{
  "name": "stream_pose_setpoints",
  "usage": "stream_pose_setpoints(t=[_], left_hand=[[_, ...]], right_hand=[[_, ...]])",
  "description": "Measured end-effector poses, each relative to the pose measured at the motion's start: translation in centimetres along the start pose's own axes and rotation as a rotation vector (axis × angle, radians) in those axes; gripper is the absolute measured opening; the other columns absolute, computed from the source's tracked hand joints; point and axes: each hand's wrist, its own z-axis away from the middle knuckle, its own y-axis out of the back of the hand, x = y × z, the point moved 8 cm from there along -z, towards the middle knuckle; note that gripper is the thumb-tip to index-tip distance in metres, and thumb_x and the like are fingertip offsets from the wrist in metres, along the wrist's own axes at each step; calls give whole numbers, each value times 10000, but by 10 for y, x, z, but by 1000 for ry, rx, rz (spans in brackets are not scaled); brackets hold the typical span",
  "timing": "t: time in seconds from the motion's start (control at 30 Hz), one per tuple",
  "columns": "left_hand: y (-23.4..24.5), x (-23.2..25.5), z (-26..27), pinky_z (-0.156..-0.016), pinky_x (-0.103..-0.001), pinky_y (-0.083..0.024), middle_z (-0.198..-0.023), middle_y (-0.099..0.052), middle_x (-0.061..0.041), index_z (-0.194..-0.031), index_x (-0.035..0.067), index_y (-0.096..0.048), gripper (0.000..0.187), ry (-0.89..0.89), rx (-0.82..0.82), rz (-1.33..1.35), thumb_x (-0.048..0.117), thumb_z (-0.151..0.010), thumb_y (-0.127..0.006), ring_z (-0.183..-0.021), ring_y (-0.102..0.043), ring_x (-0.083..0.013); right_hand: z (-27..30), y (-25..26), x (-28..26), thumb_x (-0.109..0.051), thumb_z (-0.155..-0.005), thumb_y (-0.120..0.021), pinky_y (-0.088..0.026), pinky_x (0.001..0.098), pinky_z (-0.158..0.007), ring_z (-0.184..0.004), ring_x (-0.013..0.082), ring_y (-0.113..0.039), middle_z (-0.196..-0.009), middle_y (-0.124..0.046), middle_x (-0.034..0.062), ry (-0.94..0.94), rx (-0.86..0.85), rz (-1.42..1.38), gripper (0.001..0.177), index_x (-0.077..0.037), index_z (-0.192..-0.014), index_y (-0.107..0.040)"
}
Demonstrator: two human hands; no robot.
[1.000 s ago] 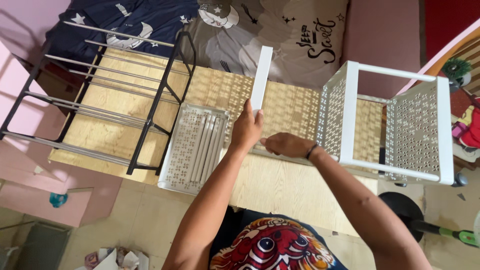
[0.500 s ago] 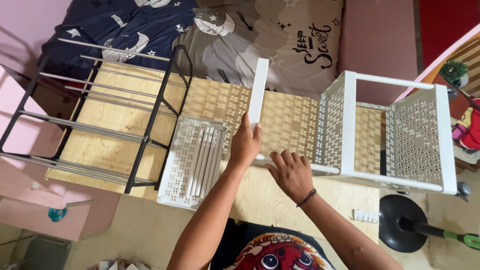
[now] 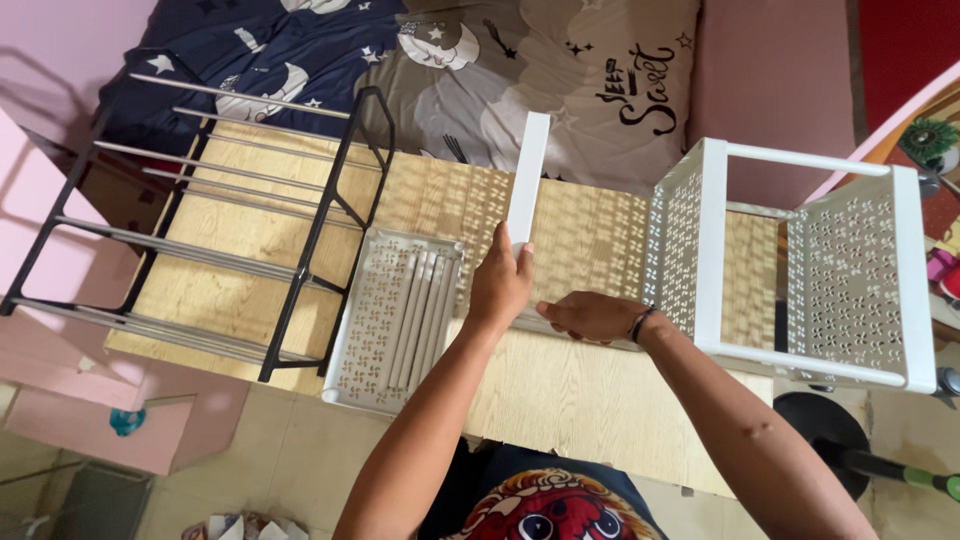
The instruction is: The person assembles a white plastic shelving unit by inserting cylindrical rods into the frame and attaching perforated shelves. They repeatedly align and push the rods into place and position the shelves onto the frame.
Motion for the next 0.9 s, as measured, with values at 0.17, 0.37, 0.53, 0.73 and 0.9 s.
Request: stream_pose_setpoints(t=[0.17, 0.37, 0.53, 0.73, 0.9], left_hand=[[3, 1, 1, -866, -491, -566, -1248, -645, -329, -1488, -56, -366, 624, -46, 46, 10, 297, -1009, -554, -1049, -684, -467], [0, -1, 0, -844, -491, -573, -1222, -654, -327, -1490, -51, -360, 621, -34, 25, 17, 296, -1008, -544, -1022, -693, -464], [4, 3, 1, -850, -496, -573, -1217, -661, -330, -1479, -51, -376, 607, -84, 73, 28, 290, -1010, -555, -1022, -693, -469], [0, -2, 0, -840, -486, -576, -1207, -664, -317, -1492, -49, -356, 621, -27, 9, 17, 299, -1008, -531, -1011, -699, -455], [0, -1, -2, -850, -492, -571, -1194, -663, -329, -1492, -58, -357, 631, -42, 23, -15, 305, -1012, -547, -1015, -694, -462]], right_hand=[[5, 4, -6, -683, -1017, -352, -502, 394, -657, -662, 227, -611, -653, -587, 60, 95, 143, -1, 711, -81, -771, -639], [44, -2, -32, -441, -1043, -527, -530, 413, -685, -775, 255, -669, -826, -669, 73, 312, 829, 356, 346, -130, -945, -646], [84, -25, -58, -312, -937, -611, -475, 398, -743, -857, 213, -641, -939, -656, 31, 386, 1276, 530, 265, -126, -1121, -650], [71, -19, -51, -448, -958, -643, -504, 385, -640, -743, 218, -650, -841, -649, 22, 322, 1207, 557, 310, -139, -977, -634], [58, -9, -48, -496, -994, -586, -521, 386, -439, -507, 249, -643, -685, -656, 53, 301, 1065, 520, 428, -109, -813, -607]])
